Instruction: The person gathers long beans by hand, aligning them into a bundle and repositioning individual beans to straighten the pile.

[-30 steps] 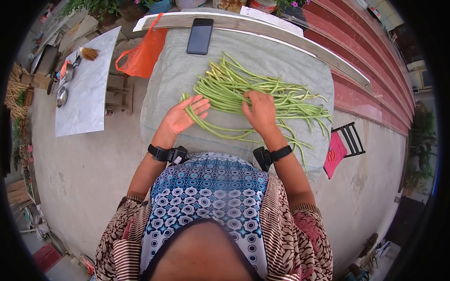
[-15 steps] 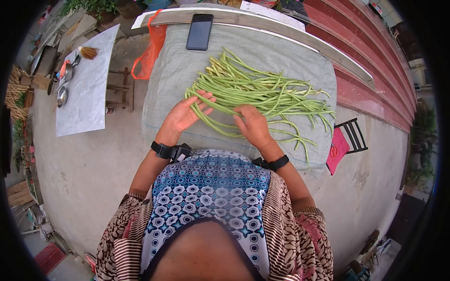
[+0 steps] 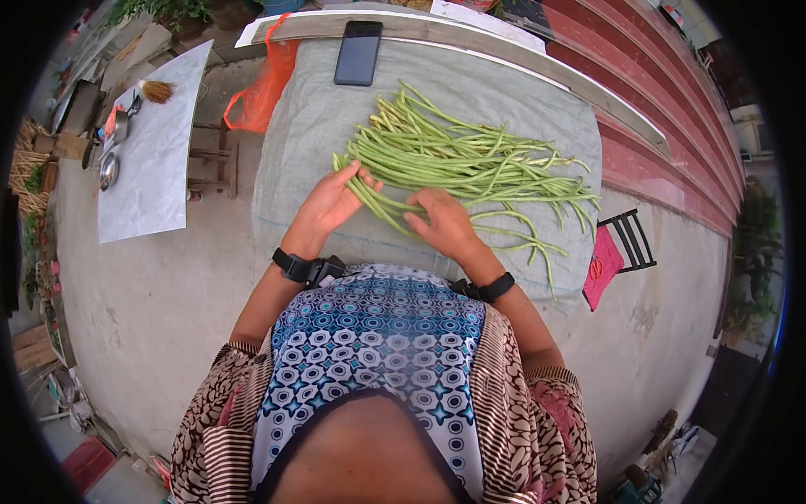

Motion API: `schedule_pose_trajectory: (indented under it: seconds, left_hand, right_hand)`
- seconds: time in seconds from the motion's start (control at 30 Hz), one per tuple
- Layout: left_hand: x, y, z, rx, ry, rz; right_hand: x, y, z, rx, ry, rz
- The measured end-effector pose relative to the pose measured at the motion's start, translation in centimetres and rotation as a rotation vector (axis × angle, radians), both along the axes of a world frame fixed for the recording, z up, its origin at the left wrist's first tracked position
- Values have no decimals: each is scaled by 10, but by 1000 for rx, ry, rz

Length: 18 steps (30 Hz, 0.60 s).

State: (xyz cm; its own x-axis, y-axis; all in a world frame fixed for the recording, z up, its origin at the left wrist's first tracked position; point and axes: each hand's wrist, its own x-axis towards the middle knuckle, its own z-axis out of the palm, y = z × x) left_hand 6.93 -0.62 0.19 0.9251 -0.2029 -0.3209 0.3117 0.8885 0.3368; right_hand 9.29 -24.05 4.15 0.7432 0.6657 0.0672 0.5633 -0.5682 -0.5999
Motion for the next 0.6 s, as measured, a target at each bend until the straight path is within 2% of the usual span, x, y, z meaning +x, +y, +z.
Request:
schedule_pose_trajectory:
  seconds: [0.03,0.13,0.2,0.3,0.4,0.5,0.6]
  left_hand:
    - [2,-2,1,-19,38,35]
    - [6,-6,4,-100,100,108]
    - [9,-6,0,-189,68,116]
    - [7,-9,2,-199,56,107]
    - [6,-18,37,76,226,91]
    - [6,-14,16,-125,-36,-25]
    - [7,-3,3,-214,-13,-39]
  right_hand:
    - [-1,4,2,23,-89,38]
    - [-5,12,10,18,-48,68]
    - [-7,14,10,-106,21,57]
    - [-3,11,-3,-266,117,51]
    - [-3,12,-5,-306,123,81]
    - [-6,8,2,-327,95,82]
    - [-1,-11,0,-339,-27,41]
